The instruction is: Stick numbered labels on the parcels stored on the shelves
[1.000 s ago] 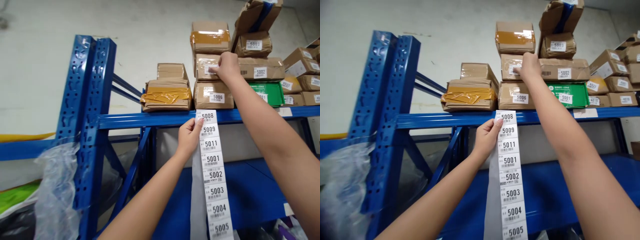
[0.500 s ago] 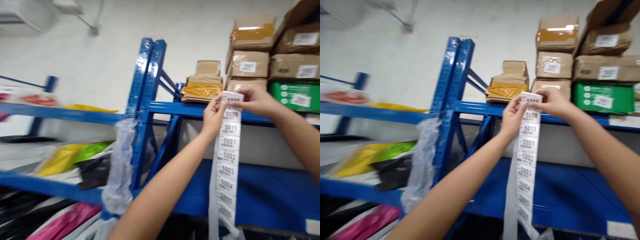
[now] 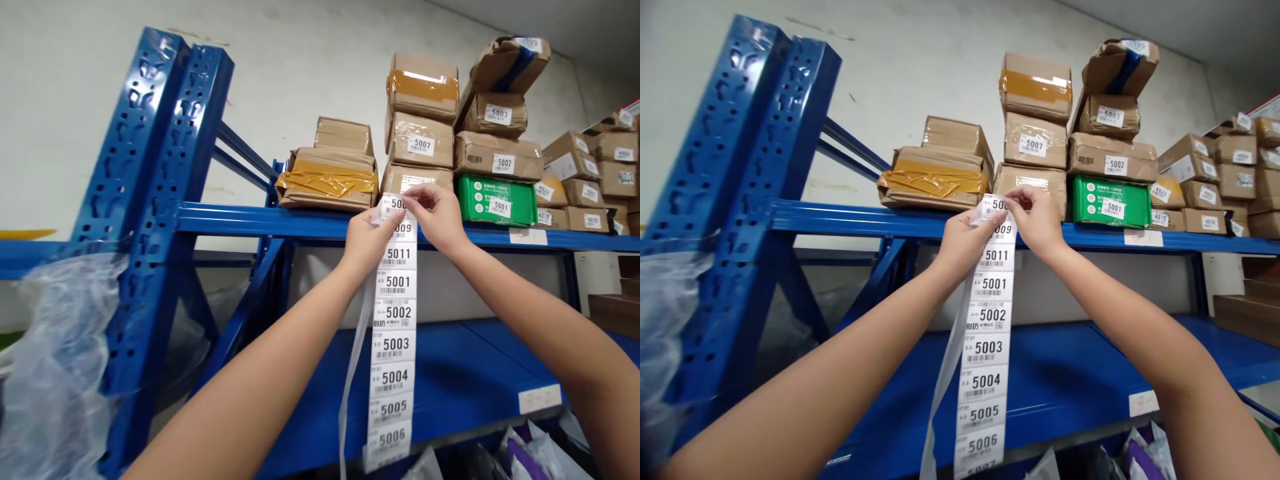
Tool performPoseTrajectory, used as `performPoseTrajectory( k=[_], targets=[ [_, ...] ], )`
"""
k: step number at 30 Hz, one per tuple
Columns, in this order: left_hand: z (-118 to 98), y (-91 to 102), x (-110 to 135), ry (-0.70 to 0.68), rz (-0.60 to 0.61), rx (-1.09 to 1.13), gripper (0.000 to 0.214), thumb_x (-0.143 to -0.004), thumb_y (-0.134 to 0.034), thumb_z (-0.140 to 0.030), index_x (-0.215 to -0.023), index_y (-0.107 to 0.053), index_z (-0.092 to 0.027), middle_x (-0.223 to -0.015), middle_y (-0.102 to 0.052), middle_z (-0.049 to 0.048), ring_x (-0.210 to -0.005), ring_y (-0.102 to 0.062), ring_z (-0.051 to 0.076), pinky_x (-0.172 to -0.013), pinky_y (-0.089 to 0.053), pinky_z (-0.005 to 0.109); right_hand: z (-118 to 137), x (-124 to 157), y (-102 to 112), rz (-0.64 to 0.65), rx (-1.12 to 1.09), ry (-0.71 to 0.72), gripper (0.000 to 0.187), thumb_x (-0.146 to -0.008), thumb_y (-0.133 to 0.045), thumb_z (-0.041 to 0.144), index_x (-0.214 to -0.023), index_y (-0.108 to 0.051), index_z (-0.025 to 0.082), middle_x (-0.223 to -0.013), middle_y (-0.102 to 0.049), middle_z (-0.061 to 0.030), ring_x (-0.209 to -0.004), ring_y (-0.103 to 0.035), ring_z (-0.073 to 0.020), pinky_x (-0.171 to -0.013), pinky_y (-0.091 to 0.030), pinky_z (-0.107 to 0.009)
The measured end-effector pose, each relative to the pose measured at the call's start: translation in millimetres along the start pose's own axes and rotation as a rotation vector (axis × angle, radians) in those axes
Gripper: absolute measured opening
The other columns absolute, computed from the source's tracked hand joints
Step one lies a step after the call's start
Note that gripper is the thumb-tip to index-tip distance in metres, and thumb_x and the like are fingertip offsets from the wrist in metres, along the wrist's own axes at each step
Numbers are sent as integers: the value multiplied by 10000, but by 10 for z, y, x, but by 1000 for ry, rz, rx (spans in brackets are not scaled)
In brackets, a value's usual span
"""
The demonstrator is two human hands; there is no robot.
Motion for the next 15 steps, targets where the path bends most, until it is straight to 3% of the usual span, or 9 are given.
performPoseTrajectory(
  k=[3, 7, 11, 15],
  targets=[
    [59, 67, 42, -16, -24, -104, 267, -673, -799, -364, -586, -627, -180, -563, -633, 2, -509, -518, 119, -493, -386, 236, 60, -217, 135, -106, 153, 93, 156, -869, -633, 363, -871, -683, 216, -915, -706, -59, -887, -636, -216, -812, -510, -380],
    [102, 136, 181, -38, 14, -176, 308, -695, -781, -373, -525, -603, -186, -536, -621, 6, -503, -516, 126, -485, -380, 235, 150, -981, 420, -302, 403, 144, 114, -928, -571, 294, -1003, -642, 245, -1076, -679, -63, -995, -582, -198, -880, -459, -338],
    [45, 210, 301, -27, 28, -115, 239, -722, -756, -411, -643, -689, -196, -642, -695, 30, -555, -577, 149, -511, -441, 247, 134, -1797, 519, -336, 601, 94, 135, -898, -595, 166, -1030, -623, 163, -1043, -688, -72, -905, -577, -132, -895, -426, -255],
    [-42, 291, 314, -27, 49, -139, 293, -713, -765, -444, -583, -661, -203, -589, -668, 18, -533, -569, 148, -487, -447, 241, 11, -2182, 455, -337, 738, 18, 136, -850, -656, 129, -980, -634, 162, -1086, -666, -87, -1031, -579, -192, -974, -433, -335]
  ],
)
Point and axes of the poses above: each hand's wrist, its own x-axis away from the middle knuckle, its own y-axis out of the back of the hand, z = x × y, the point moved 2 cm from there along -x, towards the middle knuckle
